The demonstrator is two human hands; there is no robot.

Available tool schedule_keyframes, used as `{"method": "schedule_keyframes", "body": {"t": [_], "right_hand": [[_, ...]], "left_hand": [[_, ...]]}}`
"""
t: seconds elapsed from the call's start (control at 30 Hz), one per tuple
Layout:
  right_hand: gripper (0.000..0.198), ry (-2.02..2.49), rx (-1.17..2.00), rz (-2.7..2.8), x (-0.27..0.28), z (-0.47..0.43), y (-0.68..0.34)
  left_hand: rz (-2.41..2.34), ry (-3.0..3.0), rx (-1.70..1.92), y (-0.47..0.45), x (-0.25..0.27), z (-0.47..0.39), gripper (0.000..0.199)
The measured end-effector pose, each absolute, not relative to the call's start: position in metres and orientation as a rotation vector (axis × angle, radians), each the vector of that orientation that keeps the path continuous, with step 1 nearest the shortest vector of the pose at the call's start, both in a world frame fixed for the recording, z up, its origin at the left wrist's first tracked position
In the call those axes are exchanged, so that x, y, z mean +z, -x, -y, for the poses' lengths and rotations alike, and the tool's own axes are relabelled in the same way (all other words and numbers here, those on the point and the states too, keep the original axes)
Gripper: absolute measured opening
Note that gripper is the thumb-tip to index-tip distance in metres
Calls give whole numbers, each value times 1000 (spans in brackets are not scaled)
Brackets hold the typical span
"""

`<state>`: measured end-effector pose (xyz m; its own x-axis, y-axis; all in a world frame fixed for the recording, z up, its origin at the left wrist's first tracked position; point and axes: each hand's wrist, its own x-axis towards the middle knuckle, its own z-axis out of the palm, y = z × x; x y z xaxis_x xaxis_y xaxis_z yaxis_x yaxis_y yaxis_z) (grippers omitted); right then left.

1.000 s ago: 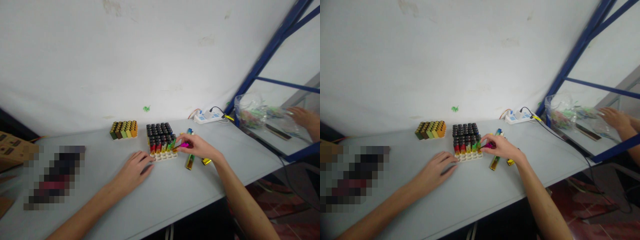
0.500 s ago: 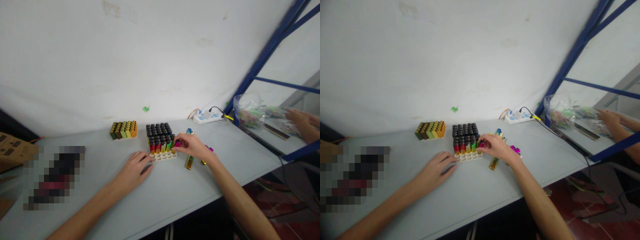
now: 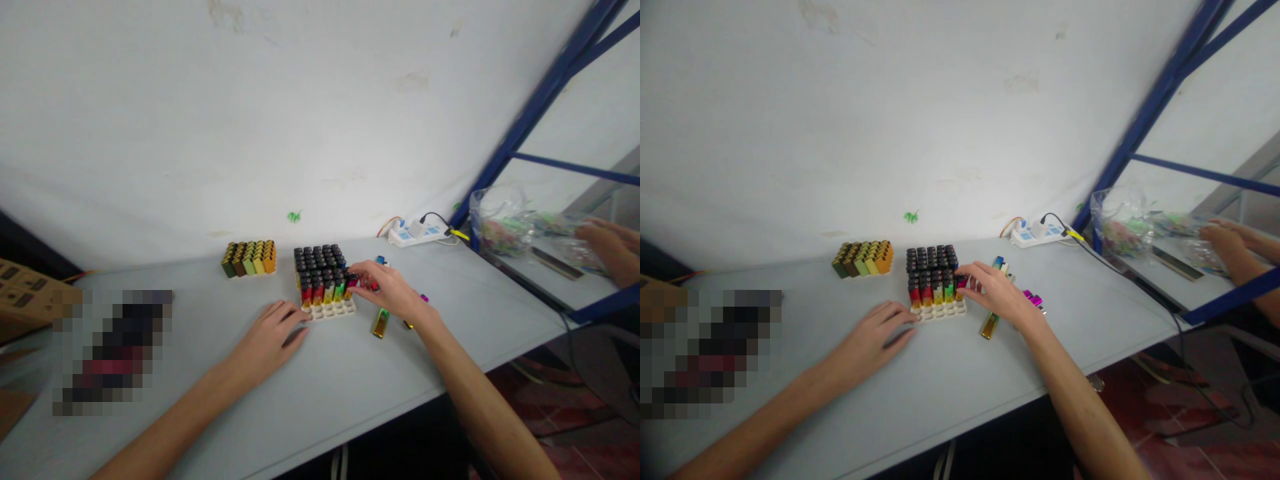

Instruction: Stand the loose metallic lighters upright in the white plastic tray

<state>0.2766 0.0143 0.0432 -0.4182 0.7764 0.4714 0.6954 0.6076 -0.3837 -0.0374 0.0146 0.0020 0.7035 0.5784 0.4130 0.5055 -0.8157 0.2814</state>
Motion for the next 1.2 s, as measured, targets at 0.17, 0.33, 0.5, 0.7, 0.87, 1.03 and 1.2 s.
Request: {"method": "schedule_keyframes", "body": {"t": [0.17, 0.33, 0.5, 0.7, 0.87, 1.03, 1.2], "right_hand": [[29, 1219, 228, 2154, 42, -14, -278], [24, 1192, 252, 2141, 46, -12, -279], [21, 1160, 293, 2130, 49, -11, -279], [20, 1146, 309, 2185, 53, -10, -282], [27, 1237, 340, 2123, 65, -8, -291], [23, 1326, 439, 2215, 78, 13, -318], [25, 1428, 567, 2488, 61, 42, -330]], "left_hand": [[-881, -2765, 728, 38, 3, -14, 14], [-869, -2770, 722, 38, 1, -15, 14], [-850, -2783, 763, 39, -3, -18, 14], [-837, -2789, 793, 40, -5, -21, 15], [-842, -2809, 818, 39, -7, -24, 18], [-841, -2821, 832, 36, -8, -23, 18], [-831, -2794, 848, 30, -7, -22, 16]]}}
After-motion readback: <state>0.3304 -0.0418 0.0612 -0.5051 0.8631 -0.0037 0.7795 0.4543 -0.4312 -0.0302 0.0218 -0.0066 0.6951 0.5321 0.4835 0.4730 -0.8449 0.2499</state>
